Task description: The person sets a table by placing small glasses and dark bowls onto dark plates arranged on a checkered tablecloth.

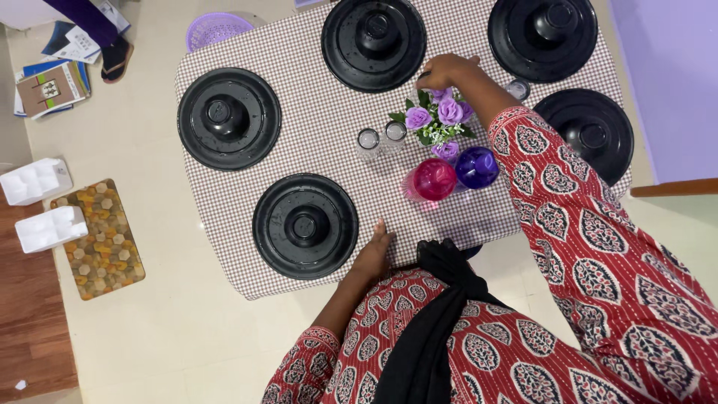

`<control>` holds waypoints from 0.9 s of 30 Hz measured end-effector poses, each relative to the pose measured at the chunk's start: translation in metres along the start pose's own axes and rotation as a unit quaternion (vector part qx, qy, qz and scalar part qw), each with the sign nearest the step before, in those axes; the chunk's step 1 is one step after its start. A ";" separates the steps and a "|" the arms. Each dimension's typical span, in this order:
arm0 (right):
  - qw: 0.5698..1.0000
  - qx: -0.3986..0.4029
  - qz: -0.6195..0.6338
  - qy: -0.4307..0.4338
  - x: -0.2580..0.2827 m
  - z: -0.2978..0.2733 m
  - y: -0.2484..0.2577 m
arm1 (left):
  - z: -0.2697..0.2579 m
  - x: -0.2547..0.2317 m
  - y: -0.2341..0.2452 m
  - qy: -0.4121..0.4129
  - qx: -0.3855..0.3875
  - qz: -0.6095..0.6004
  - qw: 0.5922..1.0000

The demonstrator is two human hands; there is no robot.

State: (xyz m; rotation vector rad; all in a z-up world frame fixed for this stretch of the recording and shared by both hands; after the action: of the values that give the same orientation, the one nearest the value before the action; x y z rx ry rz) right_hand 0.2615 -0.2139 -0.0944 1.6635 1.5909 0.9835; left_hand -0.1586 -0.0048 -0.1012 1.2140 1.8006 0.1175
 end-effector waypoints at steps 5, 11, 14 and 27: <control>0.999 0.028 -0.024 0.025 0.013 -0.006 -0.002 | 0.001 0.006 -0.007 0.006 -0.008 -0.018 1.000; 0.999 0.029 -0.035 0.028 0.013 -0.010 -0.003 | 0.009 0.009 -0.013 0.013 -0.023 0.005 1.000; 0.996 0.016 0.032 0.086 0.019 -0.007 0.005 | 0.008 0.010 -0.014 0.020 -0.022 0.007 1.000; 0.659 -0.353 0.662 0.056 -0.137 -0.199 0.025 | 0.021 0.016 -0.028 0.059 -0.070 0.008 0.996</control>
State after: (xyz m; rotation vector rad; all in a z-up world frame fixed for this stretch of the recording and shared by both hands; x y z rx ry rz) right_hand 0.1066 -0.3626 0.0190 1.9657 -0.3860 2.0173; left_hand -0.1630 -0.0151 -0.1378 1.1413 1.8506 0.3253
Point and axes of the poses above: each hand's wrist, its own z-axis towards the middle knuckle, its own y-axis out of the back of the hand, x = y × z, the point moved 10 cm from there along z, towards the middle knuckle, and after that the axes turned 6 degrees about -x, right-handed, at the moved point
